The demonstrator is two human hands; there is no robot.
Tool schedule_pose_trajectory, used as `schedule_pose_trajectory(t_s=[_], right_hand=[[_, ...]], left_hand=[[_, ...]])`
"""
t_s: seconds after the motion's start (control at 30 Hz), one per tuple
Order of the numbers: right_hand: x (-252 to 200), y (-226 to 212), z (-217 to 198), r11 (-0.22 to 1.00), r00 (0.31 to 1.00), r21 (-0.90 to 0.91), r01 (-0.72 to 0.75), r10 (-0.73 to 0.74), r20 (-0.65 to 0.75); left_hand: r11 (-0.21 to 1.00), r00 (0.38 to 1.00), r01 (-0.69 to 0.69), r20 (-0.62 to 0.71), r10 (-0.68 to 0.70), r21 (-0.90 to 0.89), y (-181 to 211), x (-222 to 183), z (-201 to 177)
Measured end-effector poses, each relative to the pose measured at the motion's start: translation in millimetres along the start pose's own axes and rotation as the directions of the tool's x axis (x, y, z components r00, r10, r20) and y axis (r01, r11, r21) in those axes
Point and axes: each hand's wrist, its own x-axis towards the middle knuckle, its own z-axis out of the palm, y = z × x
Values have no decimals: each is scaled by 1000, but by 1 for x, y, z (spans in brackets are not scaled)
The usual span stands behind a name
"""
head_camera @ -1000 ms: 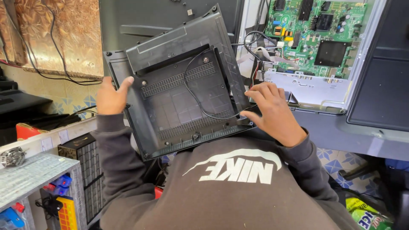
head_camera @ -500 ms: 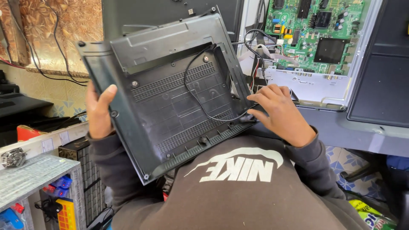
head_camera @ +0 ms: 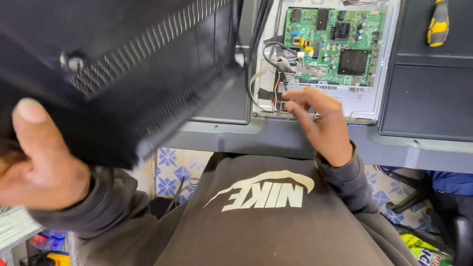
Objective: Reassembling a television by connecting internal wires, fitting the back cover, and screwing it into place.
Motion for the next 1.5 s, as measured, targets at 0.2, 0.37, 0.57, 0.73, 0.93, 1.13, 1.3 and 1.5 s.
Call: schedule_pose_trajectory(t_s=[0.2,0.37,0.57,0.73,0.93,1.13,1.3,1.5], right_hand=[[12,8,-48,974,951,218,-63,125,-283],[43,11,-125,409,894,887,-214,447,9],[21,57,-166,344,915,879,-331,343,211],[-15,65,-149,399,880,839,-370,439,180],[-61,58,-105,98,885,960,-262,422,198],[-91,60,-59,184,789,933,-308,597,143],[-105,79,-51,238,722,929,-283,691,43],[-98,80,-61,207,614,904,-373,786,74]], left_hand=[[961,928,-213,-273,255,174,-53,-18,59],[715,879,238,458,128,-657,-23,6,87],[325,496,-825,-317,808,-462,0,6,141],[388,519,-806,-218,827,-446,-28,-34,147],[470,518,-750,29,855,-465,-51,-56,138],[470,500,-752,64,864,-462,-54,-64,132],[503,397,-698,309,864,-509,-60,-33,123],[517,153,-770,677,720,-375,-91,71,131]])
